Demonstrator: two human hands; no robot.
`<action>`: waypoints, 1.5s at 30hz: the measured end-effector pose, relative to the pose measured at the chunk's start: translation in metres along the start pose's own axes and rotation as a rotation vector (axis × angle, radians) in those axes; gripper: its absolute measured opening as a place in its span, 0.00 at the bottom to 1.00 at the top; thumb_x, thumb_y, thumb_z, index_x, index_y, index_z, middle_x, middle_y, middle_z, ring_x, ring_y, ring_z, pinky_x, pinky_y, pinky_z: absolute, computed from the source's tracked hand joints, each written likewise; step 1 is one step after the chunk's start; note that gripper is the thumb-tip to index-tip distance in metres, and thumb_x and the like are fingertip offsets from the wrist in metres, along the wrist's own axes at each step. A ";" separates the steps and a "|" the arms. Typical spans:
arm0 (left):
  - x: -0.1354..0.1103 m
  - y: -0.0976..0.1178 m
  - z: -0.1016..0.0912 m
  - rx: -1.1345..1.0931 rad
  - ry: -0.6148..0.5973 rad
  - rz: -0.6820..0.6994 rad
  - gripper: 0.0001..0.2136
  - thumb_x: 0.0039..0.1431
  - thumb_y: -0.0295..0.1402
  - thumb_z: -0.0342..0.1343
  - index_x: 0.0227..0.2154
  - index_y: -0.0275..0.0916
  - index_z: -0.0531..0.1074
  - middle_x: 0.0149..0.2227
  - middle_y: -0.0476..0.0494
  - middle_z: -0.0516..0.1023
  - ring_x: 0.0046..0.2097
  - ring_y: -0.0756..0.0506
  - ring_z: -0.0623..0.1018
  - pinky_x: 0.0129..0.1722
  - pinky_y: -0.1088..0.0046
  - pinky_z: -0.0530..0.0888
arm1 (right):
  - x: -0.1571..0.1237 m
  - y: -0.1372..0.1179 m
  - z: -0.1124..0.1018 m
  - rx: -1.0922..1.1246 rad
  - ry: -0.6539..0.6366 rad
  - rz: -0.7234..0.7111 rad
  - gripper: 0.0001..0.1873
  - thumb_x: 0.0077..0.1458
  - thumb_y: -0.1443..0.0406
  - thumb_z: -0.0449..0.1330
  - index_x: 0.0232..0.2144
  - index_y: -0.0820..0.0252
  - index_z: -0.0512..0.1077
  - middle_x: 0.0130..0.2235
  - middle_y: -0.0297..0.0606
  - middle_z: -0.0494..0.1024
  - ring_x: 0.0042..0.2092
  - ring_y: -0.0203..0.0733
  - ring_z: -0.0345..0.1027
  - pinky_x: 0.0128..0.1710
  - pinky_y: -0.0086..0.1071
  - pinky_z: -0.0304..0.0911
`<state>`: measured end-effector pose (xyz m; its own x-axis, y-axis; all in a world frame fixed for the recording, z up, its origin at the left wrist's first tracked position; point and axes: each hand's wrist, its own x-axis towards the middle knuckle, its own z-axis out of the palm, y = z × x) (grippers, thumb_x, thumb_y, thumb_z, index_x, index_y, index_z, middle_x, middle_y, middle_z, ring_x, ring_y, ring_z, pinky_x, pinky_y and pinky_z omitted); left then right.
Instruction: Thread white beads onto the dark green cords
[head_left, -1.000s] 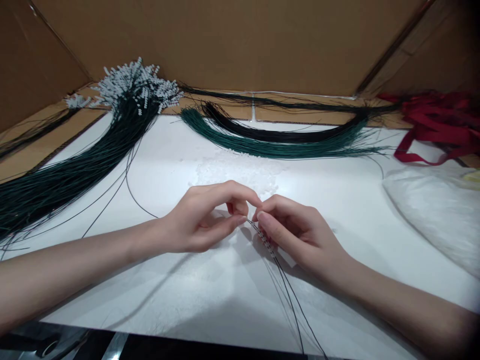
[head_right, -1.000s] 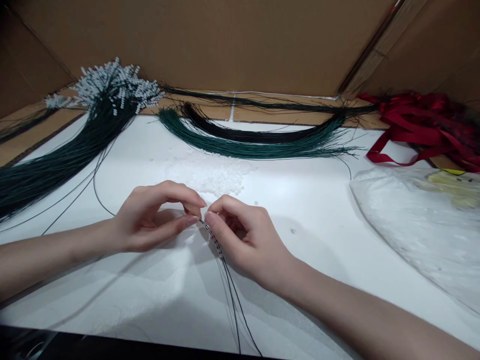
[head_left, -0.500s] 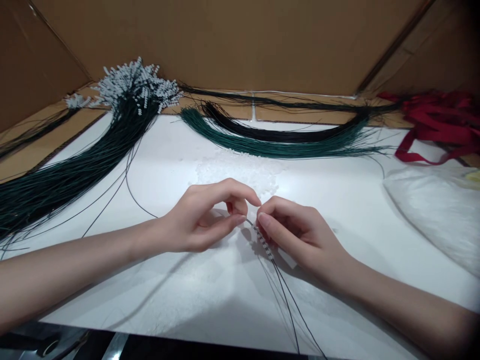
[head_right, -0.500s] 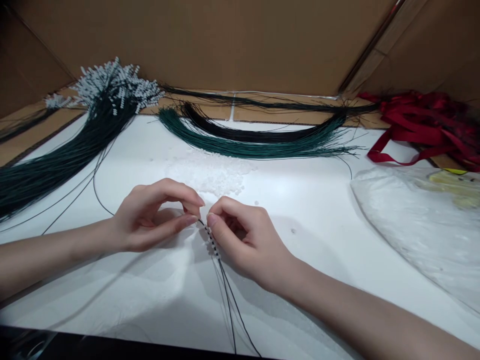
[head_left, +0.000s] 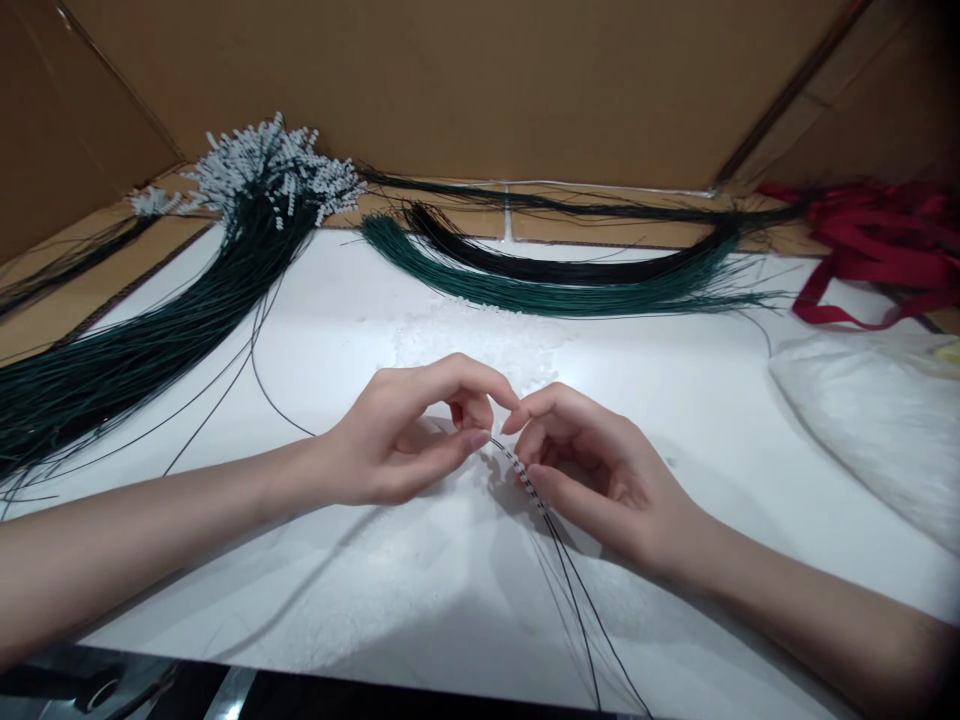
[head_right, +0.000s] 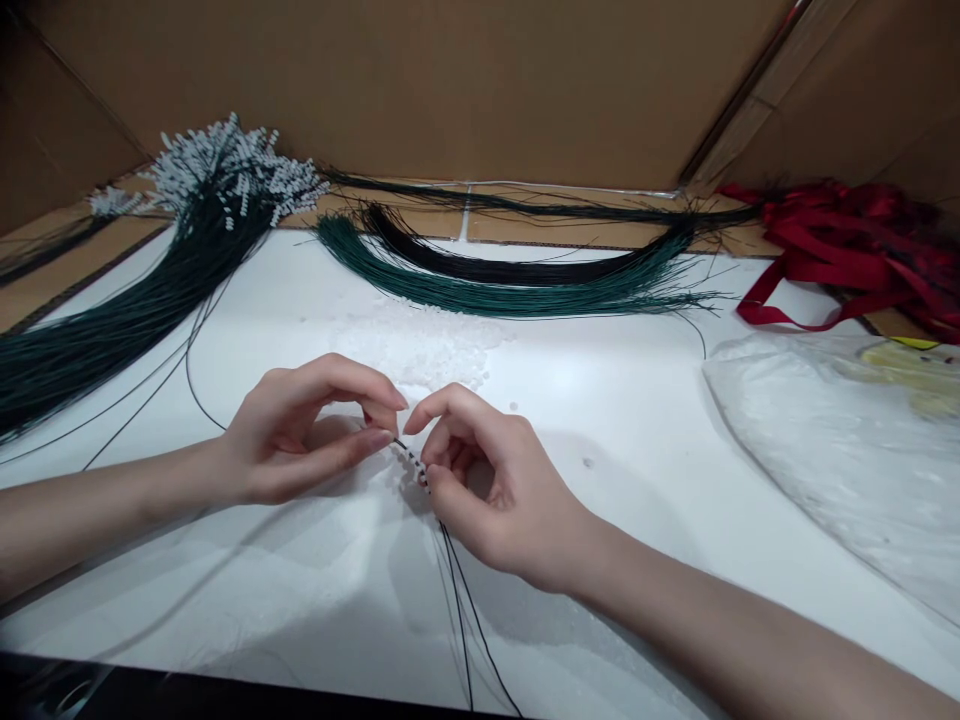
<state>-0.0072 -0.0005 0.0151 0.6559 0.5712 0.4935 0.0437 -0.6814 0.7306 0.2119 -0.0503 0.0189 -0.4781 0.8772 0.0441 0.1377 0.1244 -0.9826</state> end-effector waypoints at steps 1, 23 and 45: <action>0.000 0.000 0.000 0.001 -0.001 0.001 0.14 0.59 0.23 0.58 0.48 0.39 0.70 0.33 0.46 0.76 0.33 0.50 0.76 0.33 0.75 0.75 | 0.000 0.000 0.000 0.002 -0.001 0.001 0.15 0.53 0.76 0.56 0.42 0.57 0.65 0.31 0.31 0.71 0.28 0.34 0.62 0.27 0.27 0.57; -0.002 -0.002 -0.005 -0.060 -0.131 -0.031 0.08 0.58 0.22 0.57 0.37 0.39 0.70 0.34 0.45 0.77 0.33 0.49 0.75 0.28 0.77 0.73 | 0.005 0.000 0.006 -0.176 0.012 0.028 0.08 0.60 0.69 0.58 0.27 0.60 0.67 0.24 0.29 0.66 0.25 0.29 0.58 0.23 0.24 0.55; 0.004 -0.003 -0.001 0.360 0.298 -0.207 0.05 0.59 0.26 0.57 0.37 0.40 0.74 0.38 0.46 0.77 0.40 0.45 0.72 0.42 0.65 0.70 | 0.003 -0.001 0.007 -0.085 0.073 0.058 0.06 0.56 0.72 0.57 0.27 0.60 0.67 0.24 0.29 0.67 0.24 0.30 0.60 0.23 0.25 0.57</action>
<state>-0.0056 0.0046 0.0152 0.3645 0.7808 0.5075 0.4414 -0.6247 0.6441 0.2042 -0.0506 0.0185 -0.4034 0.9150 0.0039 0.2372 0.1087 -0.9654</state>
